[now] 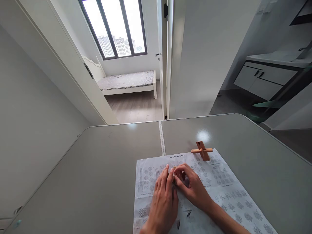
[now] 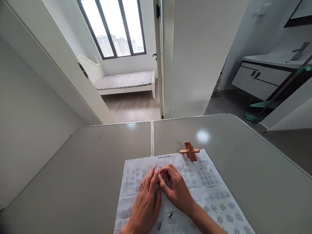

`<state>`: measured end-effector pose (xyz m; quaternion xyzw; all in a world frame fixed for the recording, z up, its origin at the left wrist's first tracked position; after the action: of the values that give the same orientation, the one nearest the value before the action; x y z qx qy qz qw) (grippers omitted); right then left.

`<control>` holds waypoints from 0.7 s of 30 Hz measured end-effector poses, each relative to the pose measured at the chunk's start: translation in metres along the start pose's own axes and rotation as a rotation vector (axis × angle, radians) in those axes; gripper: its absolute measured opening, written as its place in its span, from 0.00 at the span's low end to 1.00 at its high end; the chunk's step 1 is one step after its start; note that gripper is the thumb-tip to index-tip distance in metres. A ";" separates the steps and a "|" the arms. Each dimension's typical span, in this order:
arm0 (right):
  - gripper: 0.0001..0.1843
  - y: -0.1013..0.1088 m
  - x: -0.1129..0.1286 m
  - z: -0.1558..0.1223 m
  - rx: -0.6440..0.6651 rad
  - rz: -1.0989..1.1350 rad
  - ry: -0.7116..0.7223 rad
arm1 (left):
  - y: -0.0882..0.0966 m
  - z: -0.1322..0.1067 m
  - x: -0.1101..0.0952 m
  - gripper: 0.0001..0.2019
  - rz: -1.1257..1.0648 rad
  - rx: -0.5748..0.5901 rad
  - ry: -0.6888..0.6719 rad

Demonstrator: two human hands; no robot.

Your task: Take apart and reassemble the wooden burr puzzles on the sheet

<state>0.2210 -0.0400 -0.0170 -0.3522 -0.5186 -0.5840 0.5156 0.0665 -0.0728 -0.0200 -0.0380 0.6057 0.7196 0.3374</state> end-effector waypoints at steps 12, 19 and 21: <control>0.22 -0.003 -0.012 -0.003 0.048 -0.208 0.099 | -0.005 -0.003 0.004 0.34 -0.069 0.011 0.026; 0.20 0.000 -0.016 -0.001 0.026 -0.250 0.077 | -0.003 -0.002 0.004 0.36 -0.004 -0.094 0.061; 0.18 0.001 -0.017 0.000 0.029 -0.254 0.078 | -0.002 -0.002 0.004 0.36 0.005 -0.110 0.082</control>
<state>0.2253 -0.0355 -0.0332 -0.2536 -0.5469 -0.6503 0.4623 0.0642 -0.0726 -0.0239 -0.0847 0.5786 0.7505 0.3078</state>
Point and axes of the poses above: each hand's wrist, its own z-axis towards the middle knuckle, its own y-axis out of the back of the hand, x = y × z, the point moved 3 cm from there along z, towards the middle knuckle
